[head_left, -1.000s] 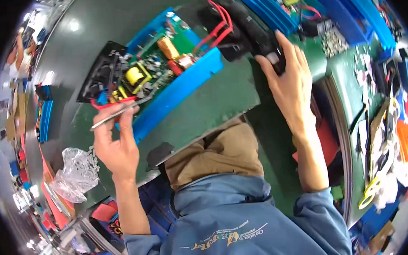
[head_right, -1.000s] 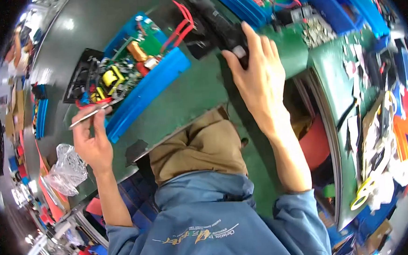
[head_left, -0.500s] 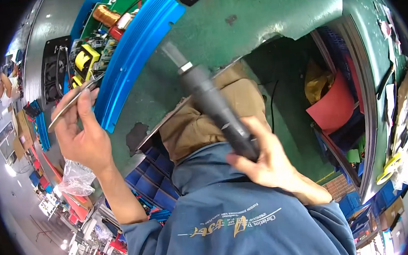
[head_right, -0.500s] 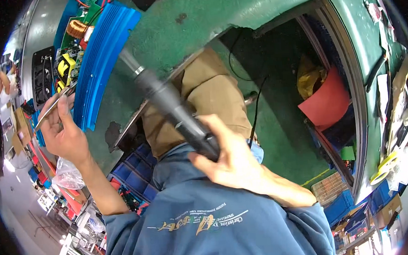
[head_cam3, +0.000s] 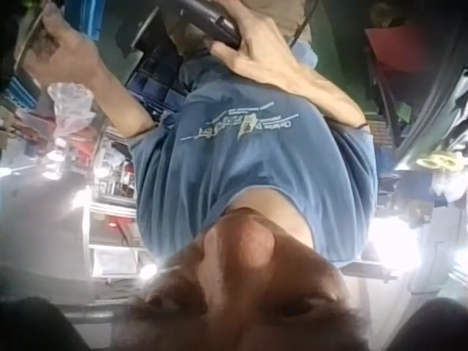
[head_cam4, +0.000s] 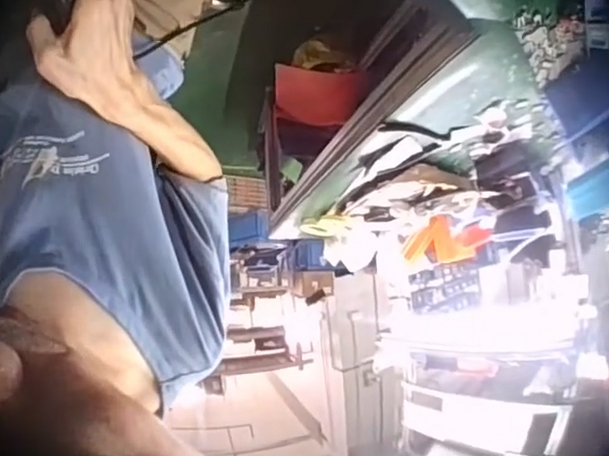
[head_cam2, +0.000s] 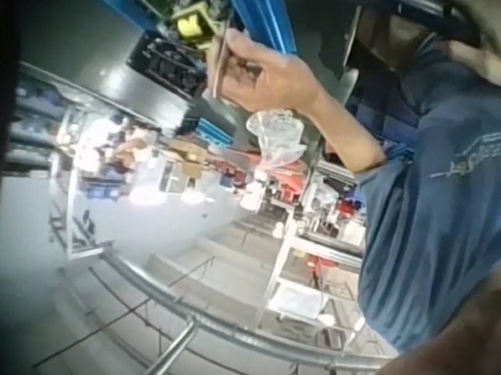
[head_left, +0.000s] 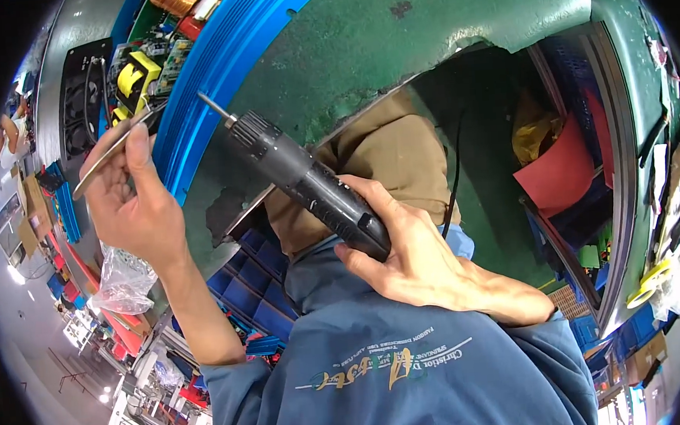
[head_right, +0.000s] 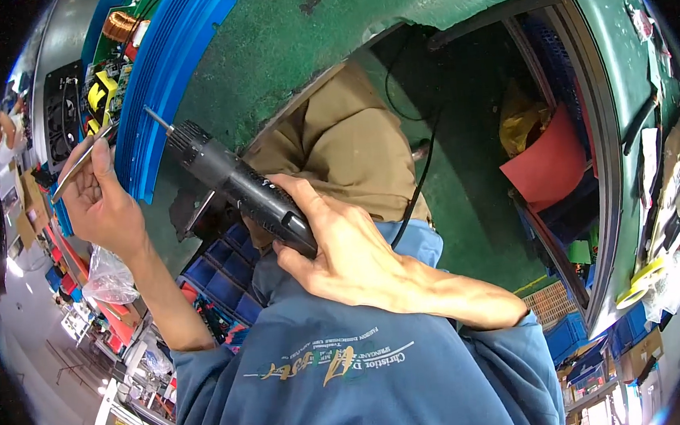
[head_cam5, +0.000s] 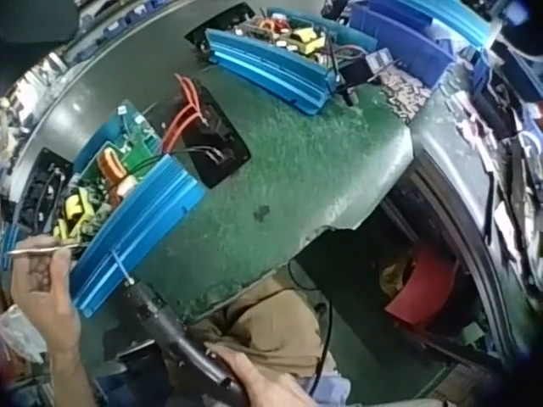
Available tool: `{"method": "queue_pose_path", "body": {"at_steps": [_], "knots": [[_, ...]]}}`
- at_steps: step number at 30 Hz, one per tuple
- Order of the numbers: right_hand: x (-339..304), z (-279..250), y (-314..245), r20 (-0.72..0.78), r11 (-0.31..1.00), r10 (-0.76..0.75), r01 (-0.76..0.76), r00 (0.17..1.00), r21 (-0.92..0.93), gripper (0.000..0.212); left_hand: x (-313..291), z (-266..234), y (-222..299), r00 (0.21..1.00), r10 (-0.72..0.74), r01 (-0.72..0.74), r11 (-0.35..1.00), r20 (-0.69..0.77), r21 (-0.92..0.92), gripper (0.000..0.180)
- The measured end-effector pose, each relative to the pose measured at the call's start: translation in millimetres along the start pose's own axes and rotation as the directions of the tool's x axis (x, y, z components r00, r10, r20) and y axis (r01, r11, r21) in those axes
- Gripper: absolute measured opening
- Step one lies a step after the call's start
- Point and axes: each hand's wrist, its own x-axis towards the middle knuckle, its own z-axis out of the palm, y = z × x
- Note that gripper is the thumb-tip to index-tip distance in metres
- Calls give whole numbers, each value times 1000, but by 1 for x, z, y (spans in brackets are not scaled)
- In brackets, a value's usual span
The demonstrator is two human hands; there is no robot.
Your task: Assembling internal components and fastening the casing of electronic power inverters on a production line.
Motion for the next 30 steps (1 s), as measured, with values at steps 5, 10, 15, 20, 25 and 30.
{"method": "queue_pose_path", "body": {"at_steps": [5,10,15,20,25,30], "knots": [[7,-15,1,113,953,145,-169,983,250,55,1,7,1,1000,-15,16,999,10,-45,22],[14,-26,4,308,833,200,-327,930,447,78,6,6,4,998,-15,17,999,55,-41,21],[-2,-20,-5,134,957,233,-252,963,142,70,-3,-6,-2,992,35,-30,999,124,-39,15],[-28,-22,0,144,950,257,-277,956,145,56,-8,-9,10,975,113,-87,987,192,-138,25],[-22,-26,-18,215,928,340,-364,916,83,83,-5,-13,4,970,120,-80,979,210,-188,33],[-21,-32,-16,357,755,402,-526,843,391,85,-1,-15,0,969,130,-85,974,209,-211,35]]}}
